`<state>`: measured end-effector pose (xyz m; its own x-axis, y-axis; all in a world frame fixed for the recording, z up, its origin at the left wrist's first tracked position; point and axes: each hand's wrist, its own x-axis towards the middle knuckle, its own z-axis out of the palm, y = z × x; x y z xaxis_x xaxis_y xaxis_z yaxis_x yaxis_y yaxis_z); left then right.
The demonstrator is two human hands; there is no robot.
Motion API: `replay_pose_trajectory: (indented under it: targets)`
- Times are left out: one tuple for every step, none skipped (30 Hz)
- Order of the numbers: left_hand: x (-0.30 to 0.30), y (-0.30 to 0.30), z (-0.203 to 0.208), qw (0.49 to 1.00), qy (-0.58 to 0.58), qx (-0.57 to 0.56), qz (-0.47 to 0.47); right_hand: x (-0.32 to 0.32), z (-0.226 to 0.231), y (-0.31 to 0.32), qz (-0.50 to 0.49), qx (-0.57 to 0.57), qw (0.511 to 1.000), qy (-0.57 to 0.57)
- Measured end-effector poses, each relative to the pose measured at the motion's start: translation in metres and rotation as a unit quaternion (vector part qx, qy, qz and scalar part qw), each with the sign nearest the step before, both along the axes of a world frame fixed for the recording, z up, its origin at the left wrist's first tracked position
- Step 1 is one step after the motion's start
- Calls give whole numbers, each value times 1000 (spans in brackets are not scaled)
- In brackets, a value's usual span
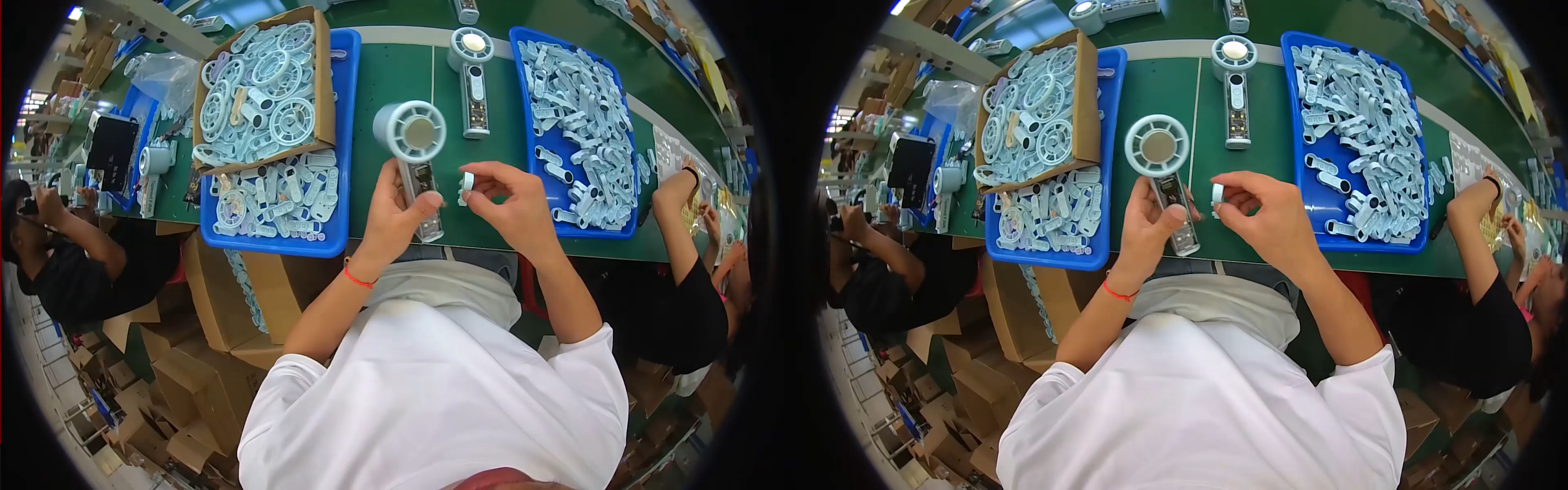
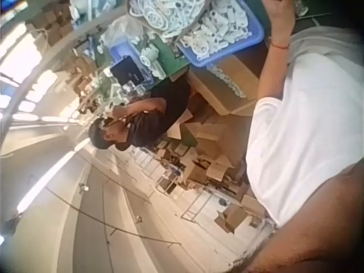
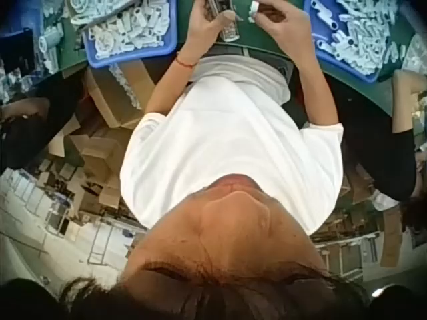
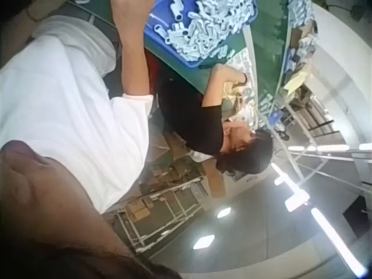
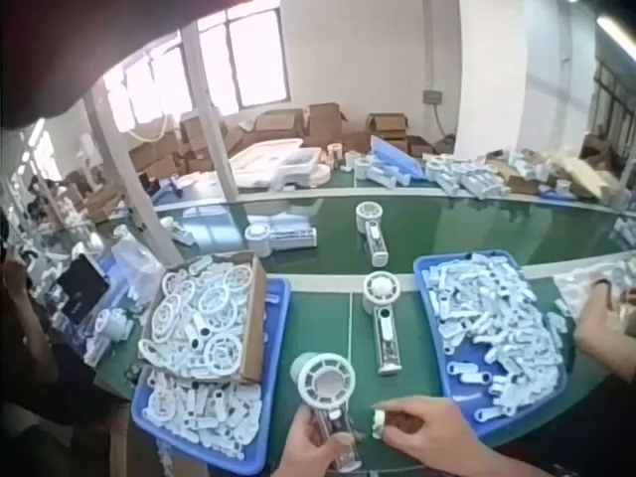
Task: Assembling small plastic housing components on a factory production line.
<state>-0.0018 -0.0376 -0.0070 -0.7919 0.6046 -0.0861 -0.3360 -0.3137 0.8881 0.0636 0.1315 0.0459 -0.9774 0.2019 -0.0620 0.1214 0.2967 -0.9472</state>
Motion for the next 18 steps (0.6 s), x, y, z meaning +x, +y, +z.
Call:
replay_pose_trajectory:
  targets:
    - [2,6,1,1000,-1,0,-6,2,5,-1,-6,0,1000,-1]
    - [5,13,1,999,43,3,11,2,9,-4,-26,-78,997,-15]
    - [6,17,1,996,88,5,29,3,11,-7,-46,-155,986,-28]
    - [6,17,1,996,79,-30,-4,3,10,-8,-53,-155,986,-29]
    - [6,18,0,997,77,-29,-11,4,10,-9,-74,-122,989,-26]
    - [5,20,-3,989,132,-66,-4,5,9,-9,-94,-90,991,-24]
    - [4,22,-5,977,186,-102,3,7,7,-10,-100,-91,990,-26]
    - [4,24,-5,978,184,-102,-3,9,5,-11,-107,-71,992,-18]
    - [4,26,-4,974,198,-114,0,10,3,-11,-113,-51,992,-10]
    - [4,26,-4,969,210,-126,3,11,4,-12,-116,-53,992,-12]
    - [4,27,-3,970,209,-128,0,11,7,-12,-115,-51,992,-21]
    - [3,27,-2,965,222,-141,-8,11,10,-12,-113,-48,992,-30]
    - [2,26,-2,959,237,-154,-15,11,12,-10,-116,-51,991,-32]
    - [4,26,-1,959,236,-156,-19,10,14,-9,-116,-61,990,-47]
    - [6,24,-1,935,294,-200,-14,10,13,-7,-115,-71,989,-63]
    - [8,23,0,905,351,-240,-11,11,12,-4,-118,-73,988,-64]
    - [9,23,1,905,350,-242,-14,11,11,-1,-112,-88,987,-69]
    - [10,24,2,911,338,-235,-19,12,9,0,-106,-103,986,-73]
